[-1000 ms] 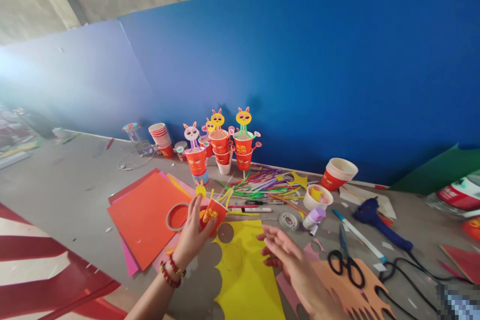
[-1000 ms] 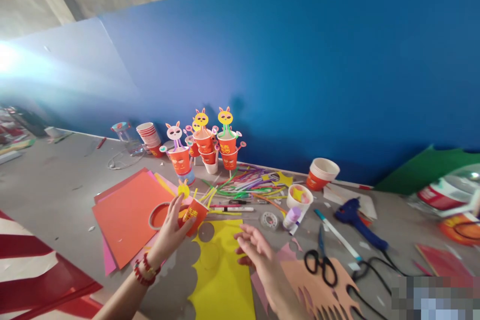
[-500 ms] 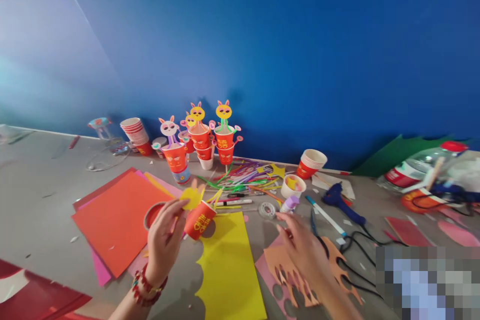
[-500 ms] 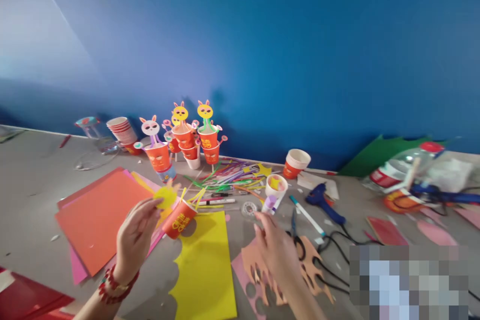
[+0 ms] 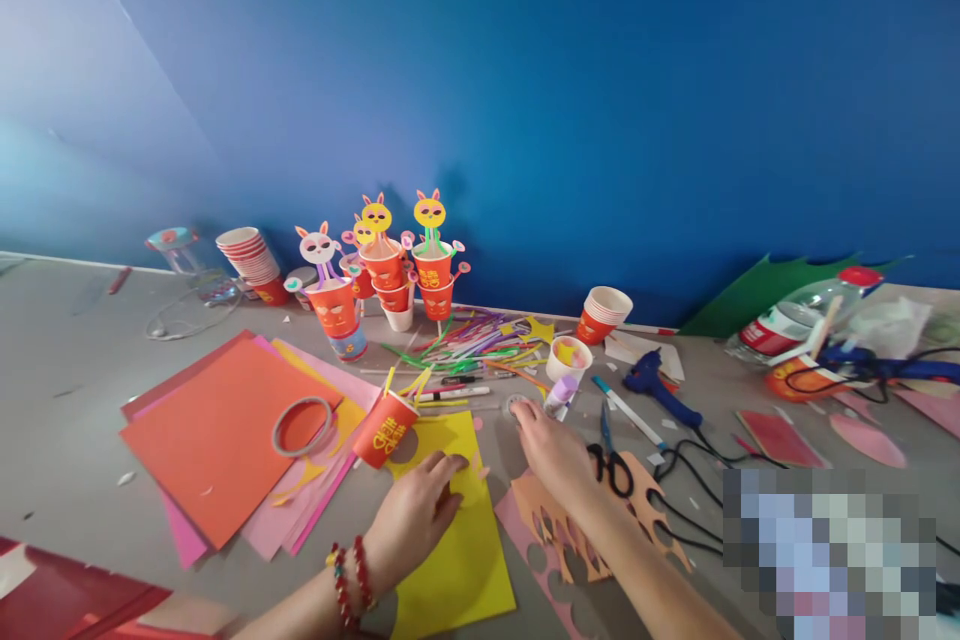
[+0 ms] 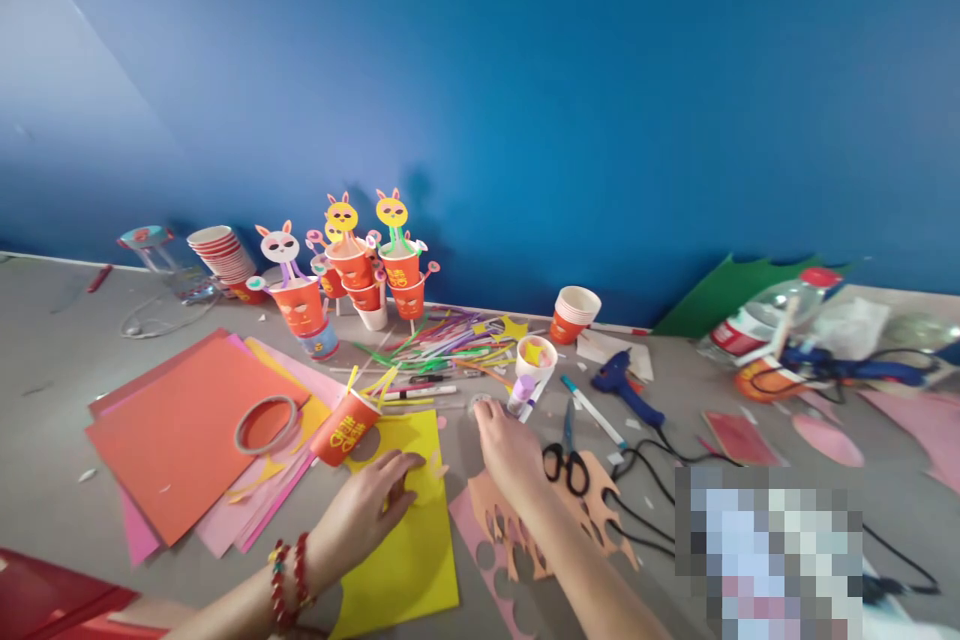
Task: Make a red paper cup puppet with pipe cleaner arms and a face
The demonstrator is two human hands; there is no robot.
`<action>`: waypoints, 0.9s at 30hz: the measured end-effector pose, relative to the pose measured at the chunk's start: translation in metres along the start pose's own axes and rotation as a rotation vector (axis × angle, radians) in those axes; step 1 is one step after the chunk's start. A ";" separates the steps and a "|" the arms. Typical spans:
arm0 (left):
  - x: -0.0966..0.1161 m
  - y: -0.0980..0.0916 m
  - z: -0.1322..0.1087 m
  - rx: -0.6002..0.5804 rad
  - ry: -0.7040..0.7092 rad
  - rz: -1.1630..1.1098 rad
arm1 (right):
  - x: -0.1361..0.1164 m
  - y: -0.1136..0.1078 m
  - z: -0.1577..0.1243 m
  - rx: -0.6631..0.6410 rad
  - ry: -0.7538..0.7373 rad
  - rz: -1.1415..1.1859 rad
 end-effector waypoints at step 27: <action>-0.013 0.006 0.005 0.092 0.112 0.309 | -0.021 -0.019 -0.021 -0.085 -0.101 0.159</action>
Point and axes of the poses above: each hand's wrist, its own z-axis towards the middle knuckle, its own y-axis out of the palm, x = y × z, the point moved 3 cm from there along z, towards the middle knuckle, and after that the axes turned 5 degrees about z, right-handed, at the moved point
